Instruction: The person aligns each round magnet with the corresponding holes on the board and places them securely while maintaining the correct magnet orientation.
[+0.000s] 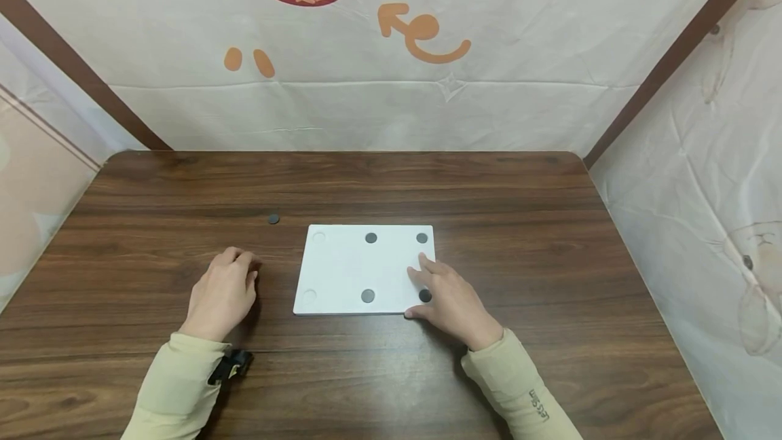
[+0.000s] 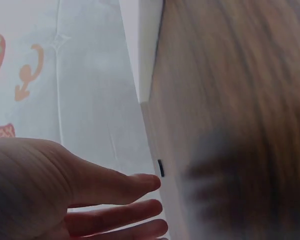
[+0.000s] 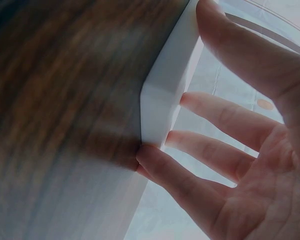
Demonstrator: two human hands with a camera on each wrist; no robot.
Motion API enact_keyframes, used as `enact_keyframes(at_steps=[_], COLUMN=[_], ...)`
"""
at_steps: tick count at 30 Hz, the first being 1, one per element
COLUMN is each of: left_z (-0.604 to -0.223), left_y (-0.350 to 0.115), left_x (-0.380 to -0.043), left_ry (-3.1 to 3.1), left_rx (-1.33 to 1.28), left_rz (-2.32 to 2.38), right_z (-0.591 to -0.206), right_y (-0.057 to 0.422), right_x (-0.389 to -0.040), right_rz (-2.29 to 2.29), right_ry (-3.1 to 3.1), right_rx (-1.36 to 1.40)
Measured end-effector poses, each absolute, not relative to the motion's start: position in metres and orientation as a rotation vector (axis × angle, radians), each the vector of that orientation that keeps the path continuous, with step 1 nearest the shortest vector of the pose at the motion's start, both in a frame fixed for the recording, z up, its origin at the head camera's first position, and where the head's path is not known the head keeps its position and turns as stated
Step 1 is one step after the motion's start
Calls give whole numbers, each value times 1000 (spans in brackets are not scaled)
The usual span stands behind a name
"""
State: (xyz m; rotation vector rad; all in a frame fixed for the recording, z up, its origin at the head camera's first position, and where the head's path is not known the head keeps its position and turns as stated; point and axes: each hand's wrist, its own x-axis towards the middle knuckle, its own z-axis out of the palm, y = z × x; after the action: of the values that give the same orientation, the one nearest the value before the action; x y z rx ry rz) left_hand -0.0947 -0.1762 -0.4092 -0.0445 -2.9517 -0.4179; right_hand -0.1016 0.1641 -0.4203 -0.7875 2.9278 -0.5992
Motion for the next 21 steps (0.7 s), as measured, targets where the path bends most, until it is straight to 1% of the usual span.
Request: enact_keyframes(at_steps=[21], left_z=[-412], left_y=[-200], left_x=[-92], left_ry=[-3067], left_rx=[80], left_rz=[-448], right_z=[-419], right_y=[164], right_x=[-102], right_rz=[-613], right_ry=[2929], right_rx=[-809])
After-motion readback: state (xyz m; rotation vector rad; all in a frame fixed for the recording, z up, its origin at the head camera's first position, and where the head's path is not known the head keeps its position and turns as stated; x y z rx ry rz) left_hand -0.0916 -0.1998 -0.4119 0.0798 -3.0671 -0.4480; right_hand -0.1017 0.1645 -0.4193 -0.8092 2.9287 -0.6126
